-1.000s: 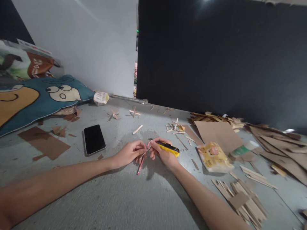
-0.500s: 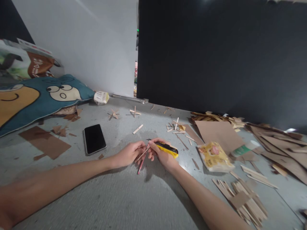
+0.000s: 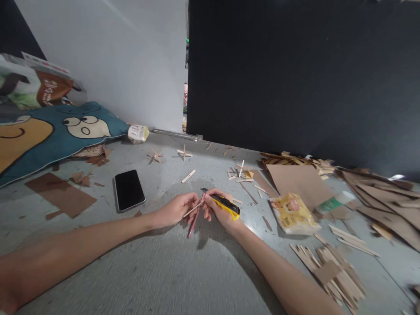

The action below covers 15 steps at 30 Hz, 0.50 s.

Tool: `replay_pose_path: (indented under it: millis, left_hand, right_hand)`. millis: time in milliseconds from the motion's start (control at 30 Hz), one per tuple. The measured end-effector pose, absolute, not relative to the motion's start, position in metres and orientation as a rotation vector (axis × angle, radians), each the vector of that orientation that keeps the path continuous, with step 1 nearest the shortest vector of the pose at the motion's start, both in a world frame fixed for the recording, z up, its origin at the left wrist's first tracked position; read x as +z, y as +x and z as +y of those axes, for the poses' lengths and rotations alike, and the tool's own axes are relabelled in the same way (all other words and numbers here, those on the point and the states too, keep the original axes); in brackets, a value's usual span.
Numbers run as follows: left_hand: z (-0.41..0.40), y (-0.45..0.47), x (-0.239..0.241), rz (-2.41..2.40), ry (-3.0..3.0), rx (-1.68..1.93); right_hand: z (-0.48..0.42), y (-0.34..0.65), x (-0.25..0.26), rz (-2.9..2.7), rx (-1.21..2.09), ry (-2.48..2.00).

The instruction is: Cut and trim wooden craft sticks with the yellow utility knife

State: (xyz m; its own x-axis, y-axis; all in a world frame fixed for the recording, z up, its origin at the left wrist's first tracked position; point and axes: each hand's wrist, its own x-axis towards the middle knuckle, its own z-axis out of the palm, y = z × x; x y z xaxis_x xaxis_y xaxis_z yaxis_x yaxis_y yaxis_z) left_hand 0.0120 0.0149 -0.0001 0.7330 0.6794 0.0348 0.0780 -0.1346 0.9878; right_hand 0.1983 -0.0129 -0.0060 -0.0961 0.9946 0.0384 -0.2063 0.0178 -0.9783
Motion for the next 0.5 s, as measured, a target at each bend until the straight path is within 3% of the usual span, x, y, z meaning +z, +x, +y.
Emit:
replay_pose_path:
  millis: [300, 500]
  left_hand:
    - [0.015, 0.013, -0.004, 0.446, 1.554, 0.585]
    - [0.021, 0.015, -0.002, 0.582, 1.390, 0.744]
  right_hand:
    - [-0.002, 0.216, -0.004, -1.071, 1.205, -0.968]
    - [0.006, 0.226, -0.003, -1.052, 1.109, -0.936]
